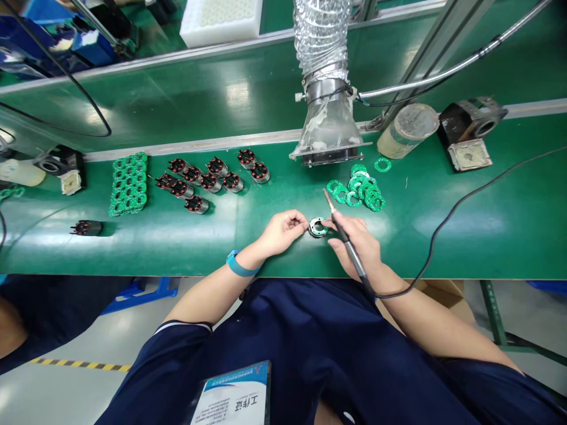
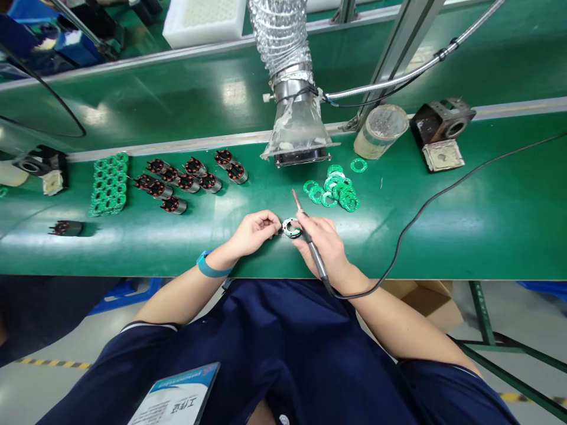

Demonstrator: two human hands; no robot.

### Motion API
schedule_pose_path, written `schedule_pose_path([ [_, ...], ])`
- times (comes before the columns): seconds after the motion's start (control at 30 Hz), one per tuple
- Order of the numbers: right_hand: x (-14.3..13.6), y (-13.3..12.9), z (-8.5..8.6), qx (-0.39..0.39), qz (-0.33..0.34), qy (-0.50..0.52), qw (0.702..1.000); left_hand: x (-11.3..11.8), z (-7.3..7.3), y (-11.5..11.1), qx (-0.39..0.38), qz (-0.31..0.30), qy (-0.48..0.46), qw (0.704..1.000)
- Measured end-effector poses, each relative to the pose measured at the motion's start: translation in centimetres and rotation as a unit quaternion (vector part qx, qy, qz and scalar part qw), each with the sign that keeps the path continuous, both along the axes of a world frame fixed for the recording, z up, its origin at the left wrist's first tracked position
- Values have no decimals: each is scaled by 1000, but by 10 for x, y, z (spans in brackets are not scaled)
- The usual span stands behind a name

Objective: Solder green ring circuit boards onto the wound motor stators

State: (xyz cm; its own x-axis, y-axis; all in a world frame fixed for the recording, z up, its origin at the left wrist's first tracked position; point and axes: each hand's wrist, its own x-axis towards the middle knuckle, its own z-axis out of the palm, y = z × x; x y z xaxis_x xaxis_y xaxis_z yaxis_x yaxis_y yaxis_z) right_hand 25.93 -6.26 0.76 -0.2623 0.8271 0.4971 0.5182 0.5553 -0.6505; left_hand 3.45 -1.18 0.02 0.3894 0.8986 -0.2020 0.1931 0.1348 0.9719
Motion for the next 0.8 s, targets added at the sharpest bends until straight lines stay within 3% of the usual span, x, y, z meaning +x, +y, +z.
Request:
schedule_pose_path([
  [0.23,11,-14,26,-6,10,79,997,0,5,5,-52,-5,-2,999],
  [0.57,2,-19,25,-58,10,97,994,2,3,3,-50,10,0,999],
  [0.8,-1,-19,24,-50,8,98,994,2,1,4,-56,10,3,998],
])
